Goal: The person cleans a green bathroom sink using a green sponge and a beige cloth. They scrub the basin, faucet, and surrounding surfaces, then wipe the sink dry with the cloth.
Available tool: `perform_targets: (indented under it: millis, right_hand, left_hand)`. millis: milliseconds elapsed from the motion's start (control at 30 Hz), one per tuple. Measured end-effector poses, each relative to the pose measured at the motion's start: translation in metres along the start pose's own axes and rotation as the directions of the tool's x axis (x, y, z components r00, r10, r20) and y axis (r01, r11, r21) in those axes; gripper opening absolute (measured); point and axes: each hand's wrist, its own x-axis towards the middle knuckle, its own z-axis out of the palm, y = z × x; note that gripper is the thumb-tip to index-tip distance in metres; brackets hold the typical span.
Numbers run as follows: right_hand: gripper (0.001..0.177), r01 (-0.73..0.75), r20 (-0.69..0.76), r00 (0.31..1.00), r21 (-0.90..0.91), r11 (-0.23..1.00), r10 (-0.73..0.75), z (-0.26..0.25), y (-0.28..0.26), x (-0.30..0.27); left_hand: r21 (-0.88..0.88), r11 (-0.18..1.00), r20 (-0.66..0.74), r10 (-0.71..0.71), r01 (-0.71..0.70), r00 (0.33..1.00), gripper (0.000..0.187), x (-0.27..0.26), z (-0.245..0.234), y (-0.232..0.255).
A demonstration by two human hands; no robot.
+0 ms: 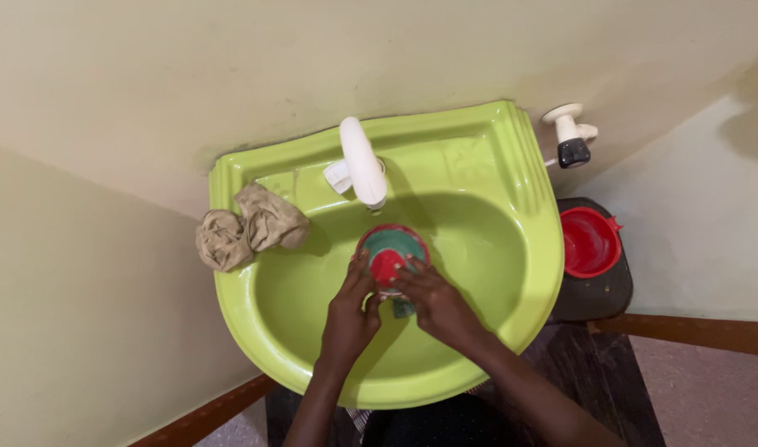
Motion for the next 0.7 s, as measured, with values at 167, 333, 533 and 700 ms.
perform_targets:
  millis: [167,333,533,700]
  right_hand:
    - [0.042,-0.04,-0.121,0.992,-0.057,0.998,0.033,-0.052,0.016,0.007]
    - [0.037,-0.061,-0.224,0.974,-0.105,0.993,0.037,-0.082,0.037,0.015]
    - [0.039,-0.085,-0.233,0.971,-0.157,0.984,0.047,-0.103,0.062,0.029]
    - [0.038,-0.081,-0.257,0.966,-0.154,0.985,0.04,-0.111,0.082,0.044]
  left_hand:
    - [-0.097,0.993,-0.004,0.07,-0.07,0.998,0.018,0.043,0.018,0.041]
    - [-0.118,0.982,-0.013,0.149,-0.15,0.989,0.017,0.08,0.043,0.059]
    - [-0.138,0.967,-0.074,0.204,-0.213,0.976,0.02,0.111,0.076,0.056]
    - [-0.151,0.975,-0.045,0.158,-0.163,0.986,0.021,0.138,0.094,0.049]
